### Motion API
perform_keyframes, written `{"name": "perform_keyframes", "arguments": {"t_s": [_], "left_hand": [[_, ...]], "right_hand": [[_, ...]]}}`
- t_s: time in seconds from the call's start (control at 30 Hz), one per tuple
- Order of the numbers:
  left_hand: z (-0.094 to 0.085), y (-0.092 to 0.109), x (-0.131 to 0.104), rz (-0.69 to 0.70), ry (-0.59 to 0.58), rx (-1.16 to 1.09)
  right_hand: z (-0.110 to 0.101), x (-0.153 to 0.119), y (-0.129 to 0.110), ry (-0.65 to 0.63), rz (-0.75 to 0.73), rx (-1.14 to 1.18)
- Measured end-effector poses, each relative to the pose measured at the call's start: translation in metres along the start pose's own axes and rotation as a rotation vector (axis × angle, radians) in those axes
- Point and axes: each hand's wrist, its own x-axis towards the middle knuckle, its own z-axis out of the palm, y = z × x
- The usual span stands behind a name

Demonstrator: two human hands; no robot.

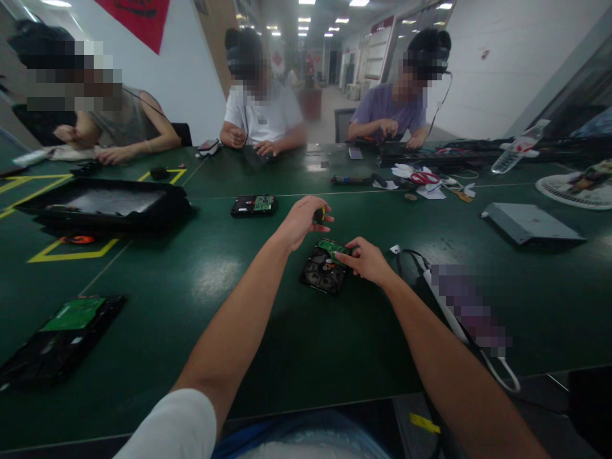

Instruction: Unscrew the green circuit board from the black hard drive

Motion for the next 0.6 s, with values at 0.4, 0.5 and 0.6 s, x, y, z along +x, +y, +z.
{"name": "perform_keyframes", "arguments": {"t_s": [0.4,0.5,0.6], "left_hand": [[-0.0044,-0.0005,0.0025,0.066,0.023,0.150],[-0.0023,0.0000,0.0019,0.029,0.072,0.059],[0.0000,0.0009,0.0006,0.011,0.095,0.017]], "right_hand": [[0.0015,0.0020,0.0046,-0.002,0.000,0.010],[0.0013,0.0019,0.0053,-0.005,-0.006,0.014],[0.0009,0.0009,0.0044,-0.008,-0.009,0.016]]}}
